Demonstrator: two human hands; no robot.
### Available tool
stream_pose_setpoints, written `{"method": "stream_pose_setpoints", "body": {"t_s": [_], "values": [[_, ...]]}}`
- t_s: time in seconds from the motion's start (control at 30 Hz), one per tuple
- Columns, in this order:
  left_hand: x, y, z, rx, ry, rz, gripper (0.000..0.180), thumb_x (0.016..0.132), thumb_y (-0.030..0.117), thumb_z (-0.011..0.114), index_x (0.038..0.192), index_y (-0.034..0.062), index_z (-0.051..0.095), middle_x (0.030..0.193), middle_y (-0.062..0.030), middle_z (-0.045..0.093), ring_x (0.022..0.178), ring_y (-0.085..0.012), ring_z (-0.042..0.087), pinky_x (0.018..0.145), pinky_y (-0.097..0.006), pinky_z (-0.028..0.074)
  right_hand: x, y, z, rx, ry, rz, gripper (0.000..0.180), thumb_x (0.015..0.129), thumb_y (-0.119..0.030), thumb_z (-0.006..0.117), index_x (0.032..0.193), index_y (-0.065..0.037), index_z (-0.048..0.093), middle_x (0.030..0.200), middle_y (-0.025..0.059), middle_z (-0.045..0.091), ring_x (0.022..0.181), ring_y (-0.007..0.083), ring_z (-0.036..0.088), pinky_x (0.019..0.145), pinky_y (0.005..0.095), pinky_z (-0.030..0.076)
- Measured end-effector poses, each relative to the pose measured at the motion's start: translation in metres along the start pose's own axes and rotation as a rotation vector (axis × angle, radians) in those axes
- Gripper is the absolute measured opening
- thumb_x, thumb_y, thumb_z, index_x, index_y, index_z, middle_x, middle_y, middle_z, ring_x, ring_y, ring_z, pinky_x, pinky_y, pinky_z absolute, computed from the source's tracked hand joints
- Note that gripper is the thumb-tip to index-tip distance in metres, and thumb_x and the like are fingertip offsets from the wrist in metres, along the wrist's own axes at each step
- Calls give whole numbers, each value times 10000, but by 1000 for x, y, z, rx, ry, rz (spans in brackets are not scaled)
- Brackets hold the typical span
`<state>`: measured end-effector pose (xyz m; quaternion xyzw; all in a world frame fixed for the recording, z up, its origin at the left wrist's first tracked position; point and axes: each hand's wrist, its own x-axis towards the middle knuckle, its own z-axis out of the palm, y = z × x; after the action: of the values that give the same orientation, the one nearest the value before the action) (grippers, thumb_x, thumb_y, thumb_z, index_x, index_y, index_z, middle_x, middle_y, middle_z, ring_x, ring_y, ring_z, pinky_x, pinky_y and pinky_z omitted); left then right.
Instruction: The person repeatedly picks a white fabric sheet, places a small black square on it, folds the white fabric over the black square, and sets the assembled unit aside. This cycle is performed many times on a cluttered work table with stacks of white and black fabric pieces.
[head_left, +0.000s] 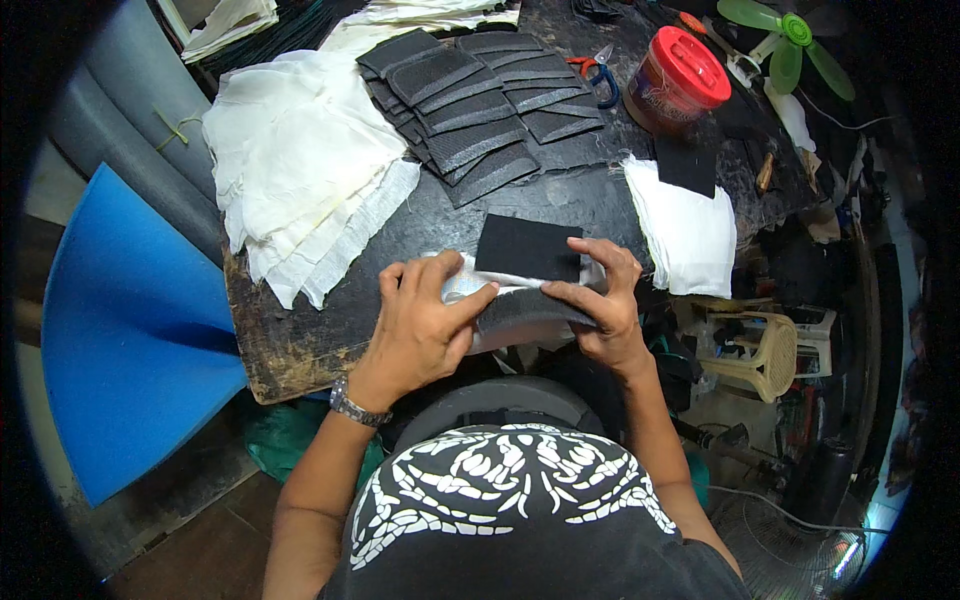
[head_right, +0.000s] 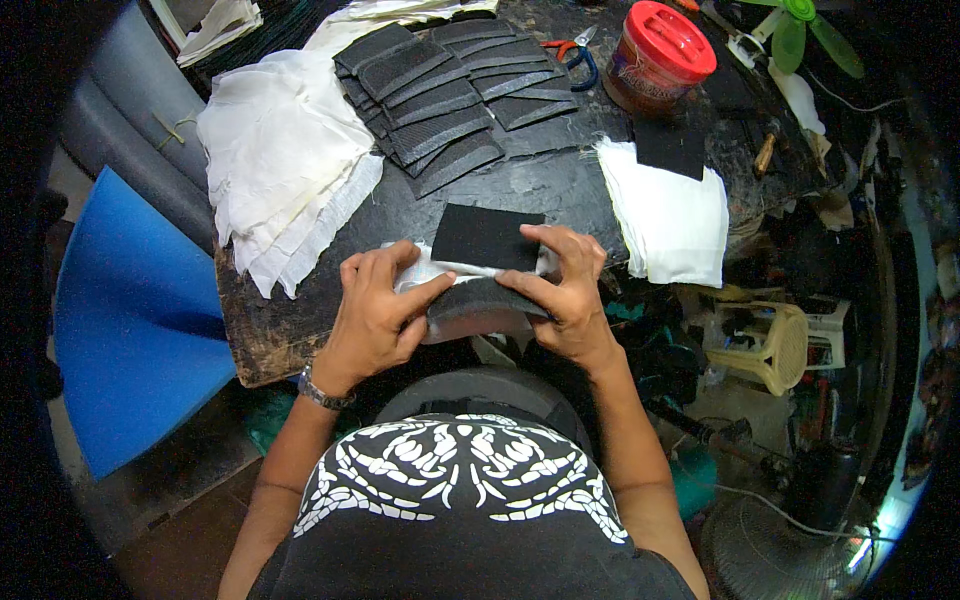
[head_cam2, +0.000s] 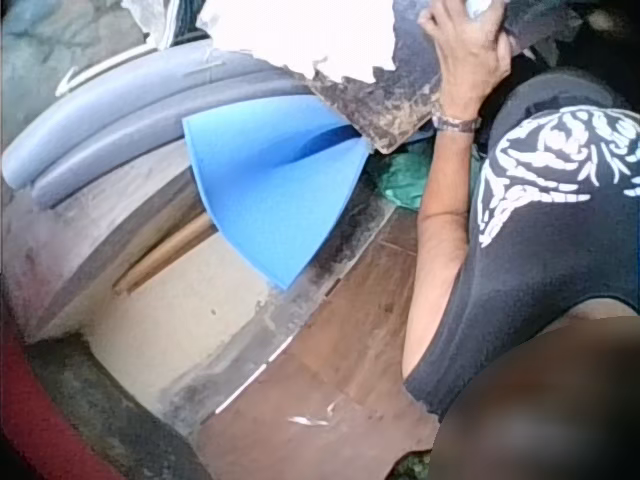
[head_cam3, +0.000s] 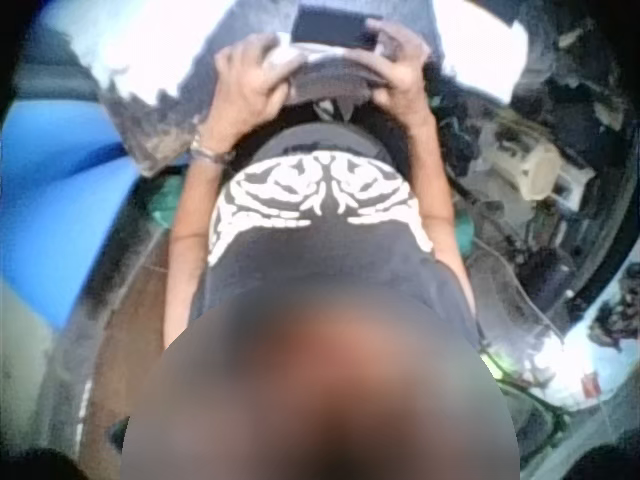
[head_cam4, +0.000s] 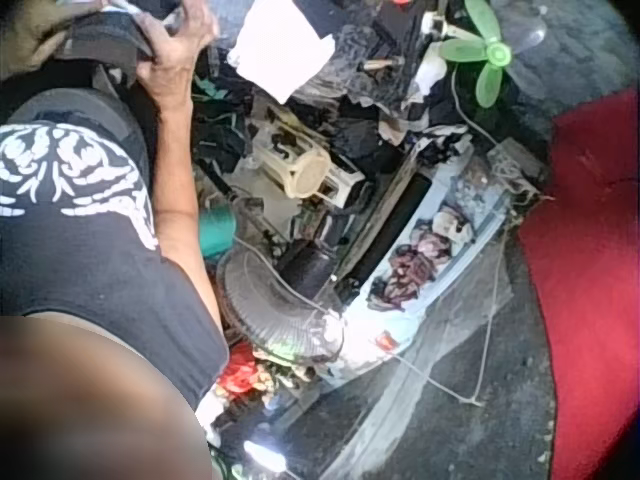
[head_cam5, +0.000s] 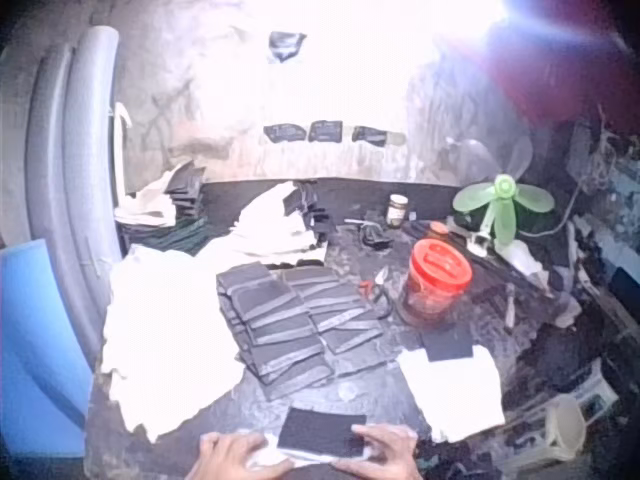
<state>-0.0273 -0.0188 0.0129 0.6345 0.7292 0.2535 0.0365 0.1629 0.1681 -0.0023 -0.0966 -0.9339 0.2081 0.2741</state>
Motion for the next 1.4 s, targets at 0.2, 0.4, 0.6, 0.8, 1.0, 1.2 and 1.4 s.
{"method": "stream_pose_setpoints", "body": {"t_s": [0.2, 0.4, 0.6, 0.8, 1.0, 1.2, 1.4], "values": [[7, -7, 1, 29, -124, 143, 469, 776, 119, 644, 1242, 94, 595, 1471, -72, 474, 1321, -220, 462, 1073, -520, 262, 1, 14, -2, 102, -21, -7, 430, 536, -76, 666, 944, -163, 772, 1342, 93, 543, 1269, 340, 456, 1080, 463, 287], [4, -6, 3, -12, -144, 88, 617, 770, 248, 657, 1351, 96, 516, 1497, -84, 446, 1365, -216, 429, 1104, -534, 223, -5, 10, -28, 310, -89, 44, 398, 567, -46, 637, 925, -155, 771, 1187, 39, 684, 1278, 280, 509, 1061, 463, 266], [4, -7, 1, -39, -173, 66, 745, 760, 371, 688, 1420, 101, 471, 1553, -99, 379, 1426, -242, 359, 1146, -533, 146, -7, -9, -75, 673, -173, 162, 298, 616, -53, 669, 902, -67, 749, 910, 70, 733, 915, 245, 677, 985, 412, 345], [2, -9, 1, -28, -124, 112, 670, 743, 394, 685, 1325, 81, 573, 1505, -125, 428, 1420, -257, 351, 1144, -541, 153, 25, -16, -60, 779, 46, 739, 434, 818, -129, 779, 1163, 30, 568, 1000, 60, 643, 833, 99, 578, 729, 257, 476], [-8, -14, 0, -13, -92, 117, 451, 758, 319, 672, 1073, -4, 683, 1335, -159, 550, 1294, -277, 466, 1111, -527, 212, 53, 12, 2, 648, -163, 614, 355, 835, -152, 739, 1093, 49, 600, 963, 87, 627, 871, 150, 546, 784, 291, 461], [-10, -21, -6, -409, 86, -33, 375, 813, 90, 575, 1170, -19, 609, 1286, -159, 585, 1237, -294, 520, 1053, -474, 320, 49, 12, 7, 319, -156, 653, 339, 825, -139, 728, 1047, 67, 573, 859, 128, 603, 784, 176, 540, 718, 319, 457], [1, 7, 7, 16, 112, 87, 347, 849, 107, 637, 1187, 25, 631, 1325, -112, 579, 1193, -255, 540, 997, -437, 357, 48, -5, 7, 264, -111, 640, 311, 819, -157, 757, 972, 35, 566, 786, 101, 518, 732, 166, 499, 690, 310, 446]]}}
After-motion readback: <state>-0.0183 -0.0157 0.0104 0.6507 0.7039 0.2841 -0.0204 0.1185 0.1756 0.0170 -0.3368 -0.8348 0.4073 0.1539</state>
